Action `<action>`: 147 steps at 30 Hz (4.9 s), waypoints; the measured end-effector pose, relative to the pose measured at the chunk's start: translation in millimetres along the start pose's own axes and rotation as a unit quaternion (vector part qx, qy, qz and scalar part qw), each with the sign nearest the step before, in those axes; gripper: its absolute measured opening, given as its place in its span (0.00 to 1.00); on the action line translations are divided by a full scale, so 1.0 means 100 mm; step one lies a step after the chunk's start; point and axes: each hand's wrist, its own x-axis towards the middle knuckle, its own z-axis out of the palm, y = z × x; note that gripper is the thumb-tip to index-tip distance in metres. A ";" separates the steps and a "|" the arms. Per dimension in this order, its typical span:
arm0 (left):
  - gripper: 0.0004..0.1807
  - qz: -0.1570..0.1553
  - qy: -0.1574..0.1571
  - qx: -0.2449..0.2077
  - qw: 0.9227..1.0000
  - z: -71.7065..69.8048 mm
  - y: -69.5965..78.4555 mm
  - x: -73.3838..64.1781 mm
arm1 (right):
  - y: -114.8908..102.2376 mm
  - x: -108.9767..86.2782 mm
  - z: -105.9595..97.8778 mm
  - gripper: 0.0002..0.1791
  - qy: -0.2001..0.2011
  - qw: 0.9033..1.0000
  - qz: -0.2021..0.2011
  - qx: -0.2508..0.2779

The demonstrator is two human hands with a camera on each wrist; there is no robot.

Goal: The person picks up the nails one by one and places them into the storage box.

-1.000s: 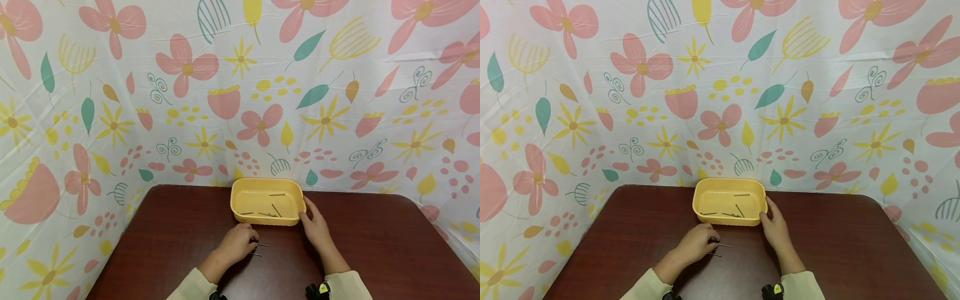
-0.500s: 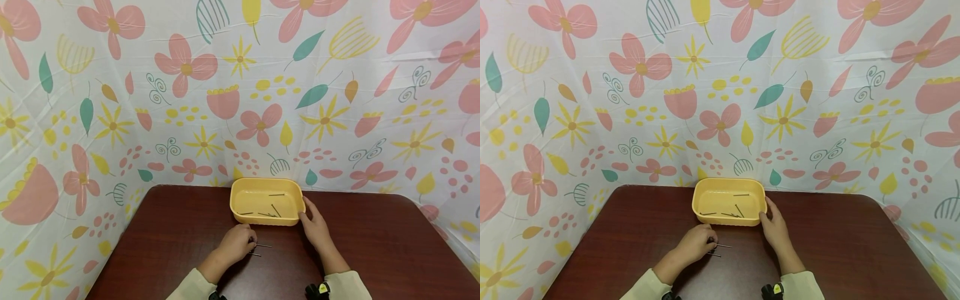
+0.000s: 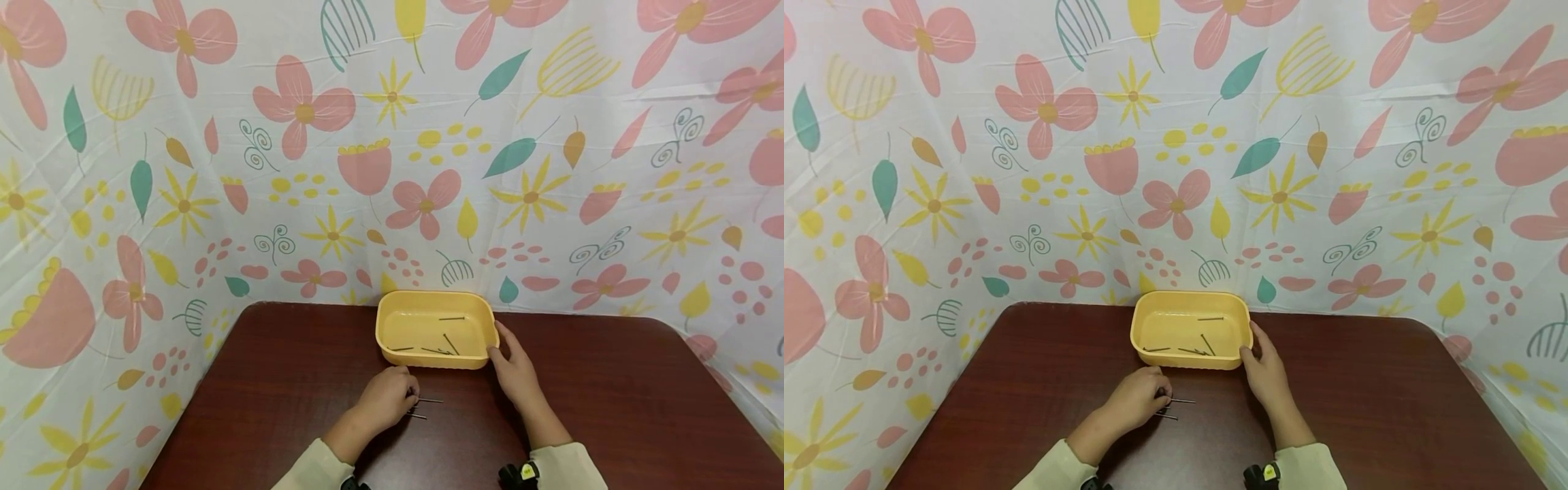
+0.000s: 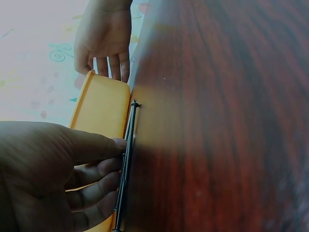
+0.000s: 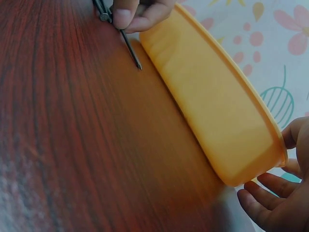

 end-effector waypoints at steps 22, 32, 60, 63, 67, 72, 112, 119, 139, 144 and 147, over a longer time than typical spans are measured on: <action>0.04 -0.012 0.001 -0.015 1.000 0.00 0.02 0.01 | 0.00 0.00 0.00 0.34 0.001 1.000 -0.006 -0.004; 0.03 -0.011 0.009 -0.020 1.000 -0.01 0.04 0.00 | 0.00 0.01 0.00 0.34 0.003 1.000 -0.002 -0.006; 0.03 -0.016 0.099 -0.066 0.993 -0.26 0.05 0.05 | 0.02 0.02 -0.01 0.34 0.001 1.000 0.006 -0.009; 0.03 -0.027 0.112 -0.085 0.990 -0.30 0.02 0.07 | 0.02 0.02 -0.01 0.34 0.001 1.000 0.006 -0.009; 0.03 -0.040 0.139 -0.099 0.984 -0.33 -0.02 0.11 | 0.03 0.02 -0.01 0.34 0.000 1.000 0.002 -0.007; 0.02 -0.051 0.173 -0.111 0.977 -0.37 -0.07 0.18 | 0.03 0.03 -0.01 0.34 0.002 1.000 -0.007 -0.004; 0.04 -0.111 0.215 -0.097 0.965 -0.42 -0.25 0.52 | 0.01 0.01 0.01 0.34 0.002 1.000 0.004 -0.006; 0.24 -0.123 0.203 -0.146 0.960 -0.45 -0.24 0.52 | 0.02 0.01 0.01 0.34 0.003 1.000 0.002 -0.007; 0.29 -0.115 0.193 -0.170 0.959 -0.51 -0.28 0.43 | 0.02 0.00 0.01 0.34 0.003 1.000 -0.004 -0.008; 0.29 -0.111 0.190 -0.175 0.960 -0.52 -0.27 0.41 | 0.02 0.01 0.00 0.34 0.003 1.000 -0.003 -0.003; 0.28 -0.117 0.179 -0.171 0.962 -0.52 -0.26 0.39 | 0.02 0.01 0.00 0.34 0.000 1.000 -0.002 -0.003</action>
